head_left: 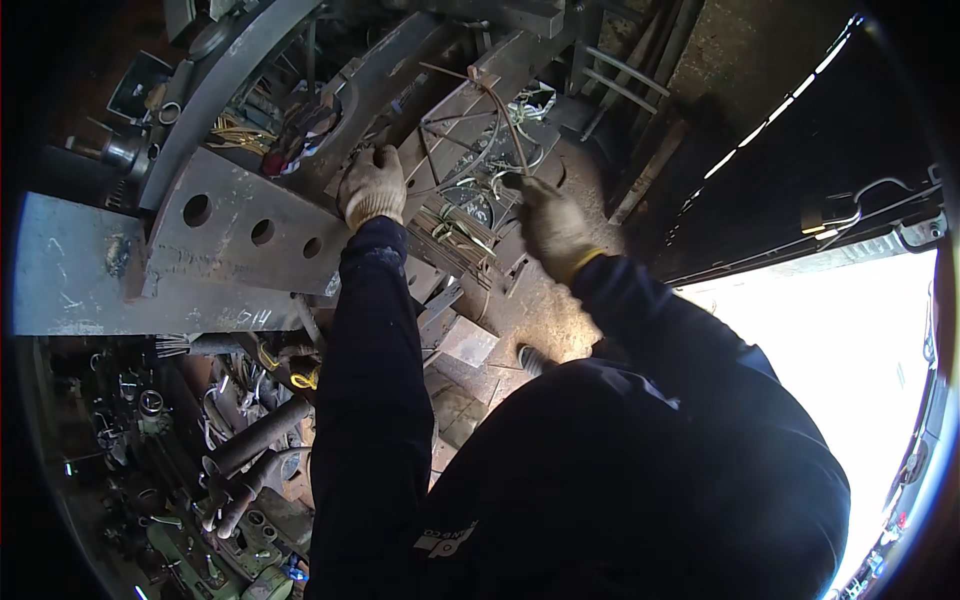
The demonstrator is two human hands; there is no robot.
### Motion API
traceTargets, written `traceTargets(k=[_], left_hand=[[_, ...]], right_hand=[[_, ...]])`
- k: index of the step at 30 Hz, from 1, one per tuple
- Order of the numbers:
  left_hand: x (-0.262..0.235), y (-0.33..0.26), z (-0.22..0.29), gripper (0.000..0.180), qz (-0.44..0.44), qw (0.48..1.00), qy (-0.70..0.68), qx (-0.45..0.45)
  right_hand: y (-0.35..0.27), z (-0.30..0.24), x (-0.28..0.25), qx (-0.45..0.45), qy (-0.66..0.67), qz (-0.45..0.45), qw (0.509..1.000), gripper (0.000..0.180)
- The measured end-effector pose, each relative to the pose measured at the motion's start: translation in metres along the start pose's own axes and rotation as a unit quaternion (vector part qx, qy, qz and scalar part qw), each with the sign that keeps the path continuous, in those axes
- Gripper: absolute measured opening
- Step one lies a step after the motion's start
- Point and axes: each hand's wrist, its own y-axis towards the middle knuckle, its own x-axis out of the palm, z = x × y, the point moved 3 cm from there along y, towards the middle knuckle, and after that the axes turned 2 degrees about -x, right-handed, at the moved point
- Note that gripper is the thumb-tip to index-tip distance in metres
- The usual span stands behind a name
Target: The person aligns and fits bent metal rods onto a metal frame jig by hand, adjusting and testing their shape.
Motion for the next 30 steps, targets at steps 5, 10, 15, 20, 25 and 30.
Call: traceTargets(k=[5, 10, 15, 20, 25, 30], left_hand=[[-0.004, -0.001, 0.001, 0.049, -0.01, 1.0, 0.0, 0.016], [-0.004, -0.007, 0.001, 0.049, -0.001, 1.0, -0.001, 0.008], [-0.001, -0.004, 0.002, 0.045, 0.014, 1.0, -0.012, -0.002], [0.003, -0.002, 0.009, 0.044, 0.023, 0.998, -0.06, -0.012], [0.002, -0.001, -0.006, 0.045, 0.034, 0.998, -0.053, -0.001], [-0.001, -0.004, 0.002, 0.046, 0.044, 0.998, -0.044, 0.015]], right_hand=[[0.009, -0.065, -0.045, -0.114, -0.289, -0.09, 0.946, 0.033], [0.01, -0.087, -0.033, 0.056, -0.295, -0.079, 0.951, 0.033], [0.03, -0.038, -0.025, -0.089, -0.27, -0.088, 0.955, 0.03], [0.053, 0.028, 0.027, -0.067, -0.009, 0.05, 0.997, 0.035], [0.038, -0.008, 0.007, 0.048, 0.029, -0.038, 0.998, 0.035], [0.048, -0.063, -0.027, 0.095, -0.095, -0.125, 0.983, 0.03]])
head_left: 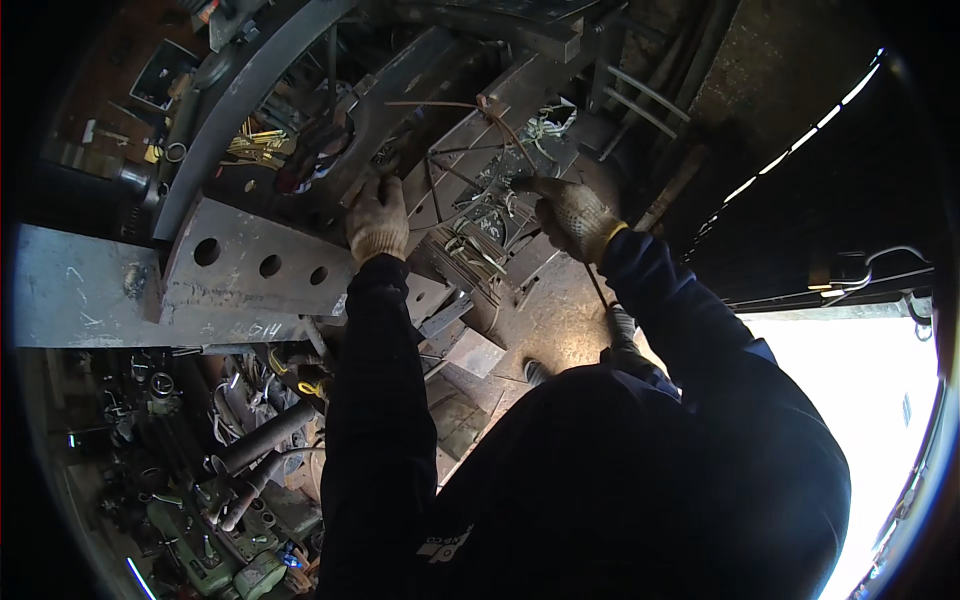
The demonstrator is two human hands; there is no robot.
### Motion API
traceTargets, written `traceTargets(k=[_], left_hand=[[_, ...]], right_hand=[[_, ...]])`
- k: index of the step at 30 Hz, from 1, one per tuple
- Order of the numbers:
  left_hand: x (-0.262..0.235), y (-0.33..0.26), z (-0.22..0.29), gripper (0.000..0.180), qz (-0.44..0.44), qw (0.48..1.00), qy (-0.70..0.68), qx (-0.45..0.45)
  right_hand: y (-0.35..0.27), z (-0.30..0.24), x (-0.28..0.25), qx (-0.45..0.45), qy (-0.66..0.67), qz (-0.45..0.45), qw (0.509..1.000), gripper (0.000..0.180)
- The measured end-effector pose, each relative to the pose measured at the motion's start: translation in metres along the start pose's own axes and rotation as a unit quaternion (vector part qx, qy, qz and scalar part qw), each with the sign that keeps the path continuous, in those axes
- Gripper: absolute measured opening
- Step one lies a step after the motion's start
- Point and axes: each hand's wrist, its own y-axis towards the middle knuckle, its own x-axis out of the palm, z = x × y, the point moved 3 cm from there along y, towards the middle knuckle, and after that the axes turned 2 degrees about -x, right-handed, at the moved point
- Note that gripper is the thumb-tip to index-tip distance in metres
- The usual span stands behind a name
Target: The person aligns and fits bent metal rods onto a metal frame jig by hand, adjusting and testing their shape.
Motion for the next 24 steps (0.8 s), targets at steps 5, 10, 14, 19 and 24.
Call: traceTargets(k=[5, 10, 14, 19, 24], left_hand=[[0.007, 0.003, -0.005, 0.045, 0.004, 0.999, 0.033, 0.017], [0.006, 0.001, -0.001, 0.042, 0.007, 1.0, 0.022, -0.005], [0.004, 0.006, 0.003, 0.048, -0.012, 1.0, -0.011, 0.008], [0.001, 0.004, -0.006, 0.047, -0.017, 0.999, -0.016, -0.025], [0.005, 0.001, -0.003, 0.045, 0.002, 1.0, -0.02, 0.005]], right_hand=[[0.028, 0.011, -0.004, -0.149, -0.236, -0.014, 0.96, 0.031], [0.021, 0.023, 0.042, -0.005, 0.08, 0.181, 0.98, 0.037], [0.067, 0.054, 0.069, -0.141, 0.257, 0.239, 0.926, 0.042], [0.06, 0.03, 0.009, -0.058, -0.121, 0.027, 0.991, 0.053], [0.048, -0.008, 0.008, -0.013, -0.032, 0.021, 0.999, 0.043]])
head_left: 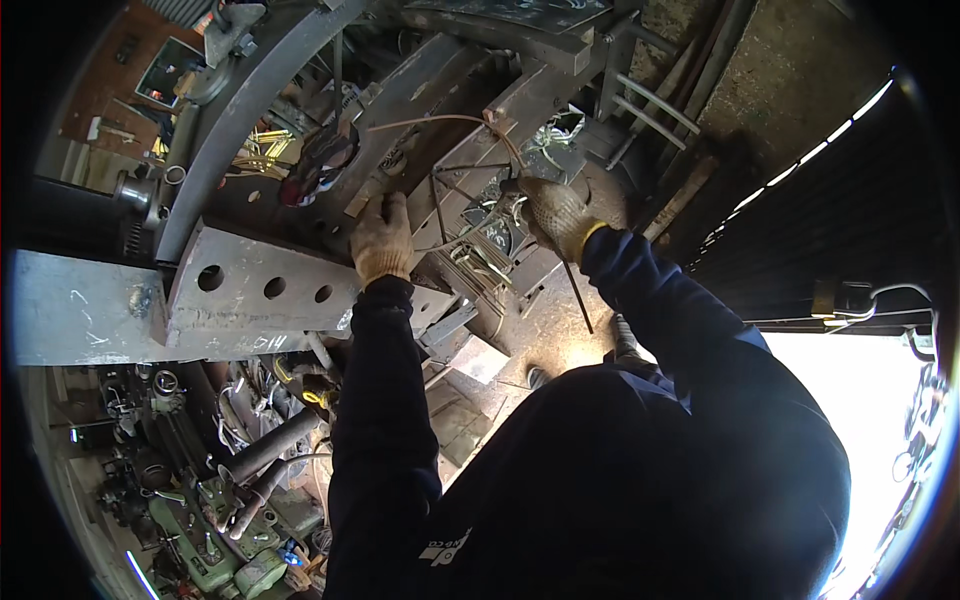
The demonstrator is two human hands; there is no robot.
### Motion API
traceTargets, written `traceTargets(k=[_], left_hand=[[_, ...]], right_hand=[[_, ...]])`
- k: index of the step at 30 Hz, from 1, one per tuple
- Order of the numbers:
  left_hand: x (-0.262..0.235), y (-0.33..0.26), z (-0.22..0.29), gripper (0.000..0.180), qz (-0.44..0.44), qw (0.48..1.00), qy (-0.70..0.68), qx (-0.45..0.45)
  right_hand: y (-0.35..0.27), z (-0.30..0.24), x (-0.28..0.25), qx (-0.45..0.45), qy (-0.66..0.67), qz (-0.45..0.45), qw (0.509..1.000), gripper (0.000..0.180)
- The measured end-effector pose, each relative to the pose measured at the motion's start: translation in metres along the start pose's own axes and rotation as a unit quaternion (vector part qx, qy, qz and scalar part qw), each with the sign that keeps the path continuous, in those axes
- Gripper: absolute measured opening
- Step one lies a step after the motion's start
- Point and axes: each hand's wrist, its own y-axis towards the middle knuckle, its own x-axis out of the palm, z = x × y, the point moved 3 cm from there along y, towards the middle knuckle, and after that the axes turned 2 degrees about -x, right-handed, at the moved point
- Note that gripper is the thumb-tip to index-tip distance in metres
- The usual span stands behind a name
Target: The person aligns and fits bent metal rods onto a metal frame jig by hand, adjusting and testing their shape.
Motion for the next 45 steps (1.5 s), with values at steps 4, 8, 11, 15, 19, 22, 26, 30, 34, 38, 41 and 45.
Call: traceTargets(k=[4, 8, 11, 15, 19, 22, 26, 30, 34, 38, 41, 45], left_hand=[[0.0, -0.001, 0.004, 0.045, -0.002, 1.0, 0.016, -0.01], [0.001, -0.002, -0.002, 0.042, -0.005, 0.999, -0.016, -0.036], [-0.002, 0.001, 0.02, 0.041, -0.001, 1.0, -0.004, -0.01], [0.004, 0.003, -0.016, 0.042, 0.005, 1.0, 0.016, 0.026], [-0.007, -0.003, 0.004, 0.046, -0.018, 1.0, -0.002, -0.02], [-0.004, 0.0, 0.012, 0.048, -0.019, 1.0, -0.013, -0.016], [-0.01, -0.004, 0.013, 0.048, -0.02, 0.998, -0.037, -0.044], [-0.011, -0.003, 0.011, 0.046, -0.03, 0.998, -0.043, -0.048], [-0.011, -0.003, 0.015, 0.046, -0.028, 0.997, -0.064, -0.04], [-0.006, -0.003, 0.006, 0.041, 0.004, 0.999, -0.039, -0.018], [-0.003, -0.003, 0.004, 0.04, 0.012, 0.999, -0.035, -0.017], [0.0, 0.001, 0.011, 0.039, 0.027, 0.999, -0.027, 0.027]], right_hand=[[0.008, 0.011, 0.003, 0.014, 0.033, 0.041, 0.999, 0.042], [0.011, 0.024, 0.02, -0.027, 0.092, 0.089, 0.991, 0.043], [0.054, 0.058, 0.041, -0.141, 0.123, 0.191, 0.963, 0.051], [0.025, 0.037, 0.059, -0.119, 0.182, 0.173, 0.961, 0.053], [0.021, 0.024, 0.03, -0.057, 0.082, 0.088, 0.991, 0.041], [0.074, 0.035, -0.015, -0.226, -0.333, 0.092, 0.911, 0.024], [0.066, 0.001, -0.014, -0.243, -0.42, 0.018, 0.874, 0.022], [0.028, -0.017, 0.003, -0.004, 0.01, 0.008, 1.0, 0.039], [0.028, 0.004, -0.005, -0.056, 0.118, 0.016, 0.991, 0.046], [0.004, 0.011, 0.006, -0.012, 0.133, 0.04, 0.99, 0.036], [0.011, 0.022, 0.019, -0.044, 0.191, 0.064, 0.979, 0.037], [0.025, 0.029, 0.056, -0.137, 0.266, 0.121, 0.947, 0.04]])
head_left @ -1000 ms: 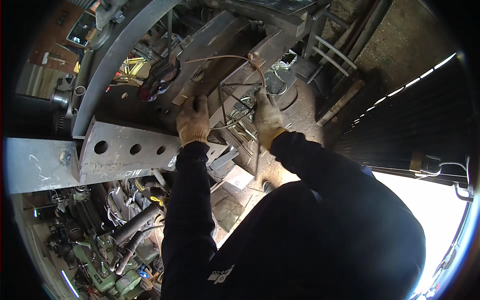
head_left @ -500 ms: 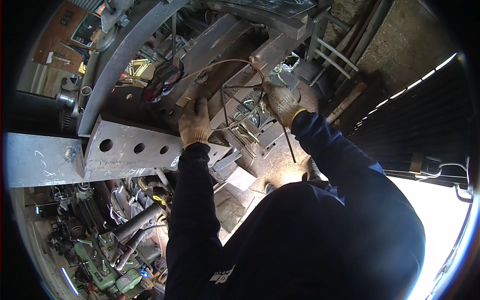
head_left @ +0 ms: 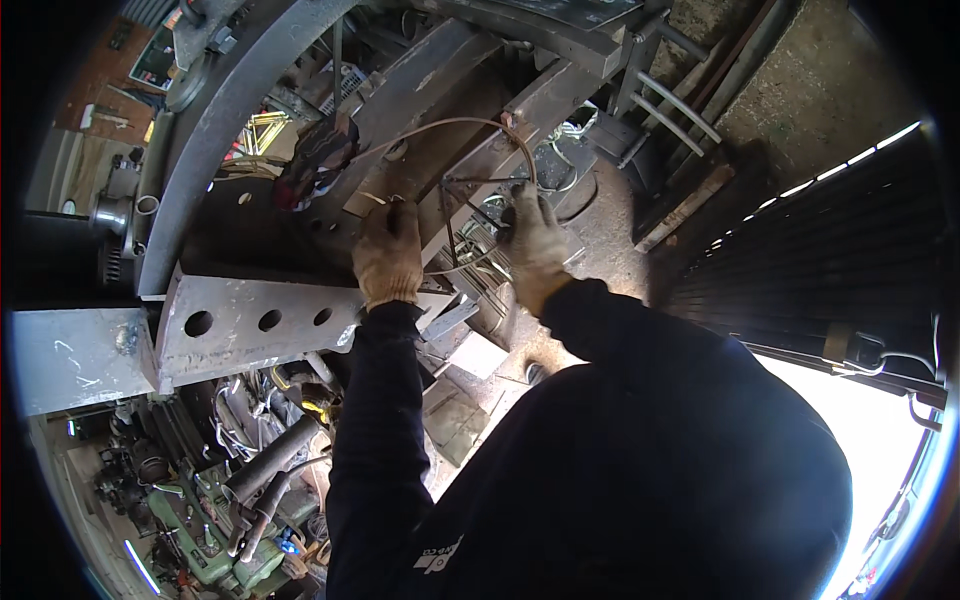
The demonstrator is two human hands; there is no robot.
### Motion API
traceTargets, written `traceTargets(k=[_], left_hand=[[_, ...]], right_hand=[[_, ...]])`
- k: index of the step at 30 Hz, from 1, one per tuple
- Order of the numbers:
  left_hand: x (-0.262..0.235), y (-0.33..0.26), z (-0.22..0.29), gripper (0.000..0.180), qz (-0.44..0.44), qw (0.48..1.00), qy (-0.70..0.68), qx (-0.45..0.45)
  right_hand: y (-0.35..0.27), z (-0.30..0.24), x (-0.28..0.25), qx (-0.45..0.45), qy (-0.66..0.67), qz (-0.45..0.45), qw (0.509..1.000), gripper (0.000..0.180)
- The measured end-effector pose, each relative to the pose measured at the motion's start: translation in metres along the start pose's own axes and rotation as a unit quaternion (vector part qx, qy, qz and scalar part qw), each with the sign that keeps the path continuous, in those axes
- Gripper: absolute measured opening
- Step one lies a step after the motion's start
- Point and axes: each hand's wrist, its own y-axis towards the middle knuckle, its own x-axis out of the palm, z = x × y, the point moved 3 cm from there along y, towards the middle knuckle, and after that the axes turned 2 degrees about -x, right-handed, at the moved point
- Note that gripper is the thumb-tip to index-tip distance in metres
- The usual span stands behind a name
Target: The person aligns and fits bent metal rods onto a metal frame jig by hand, adjusting and testing their shape.
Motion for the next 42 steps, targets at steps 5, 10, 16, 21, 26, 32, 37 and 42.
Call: traceTargets(k=[5, 10, 16, 21, 26, 32, 37, 42], left_hand=[[-0.006, -0.001, 0.0, 0.04, -0.026, 0.999, -0.03, -0.037], [-0.008, -0.003, -0.007, 0.043, -0.034, 0.998, -0.014, -0.058], [-0.008, -0.001, -0.006, 0.045, -0.031, 0.999, 0.008, -0.044], [-0.005, -0.004, -0.006, 0.046, -0.031, 0.998, -0.006, -0.056], [-0.007, -0.003, -0.001, 0.045, -0.036, 0.997, -0.003, -0.067], [0.003, 0.002, -0.01, 0.044, -0.033, 0.999, -0.002, -0.031], [-0.003, 0.0, -0.007, 0.044, -0.046, 0.998, -0.016, -0.026], [-0.004, 0.0, -0.006, 0.045, -0.024, 0.999, 0.018, -0.016]], right_hand=[[-0.004, -0.016, -0.009, 0.095, -0.046, -0.048, 0.993, 0.044], [-0.002, -0.022, -0.016, 0.107, -0.105, -0.082, 0.985, 0.049], [0.011, -0.037, -0.027, 0.129, -0.173, -0.081, 0.973, 0.05], [0.022, -0.04, -0.018, 0.113, -0.217, -0.138, 0.96, 0.055], [0.016, -0.039, -0.018, 0.145, -0.161, -0.097, 0.972, 0.051], [0.017, -0.006, -0.007, 0.069, -0.051, 0.001, 0.996, 0.044], [0.005, -0.018, 0.004, 0.043, -0.026, 0.022, 0.998, 0.058], [0.029, -0.01, -0.026, -0.036, -0.138, -0.052, 0.988, 0.049]])
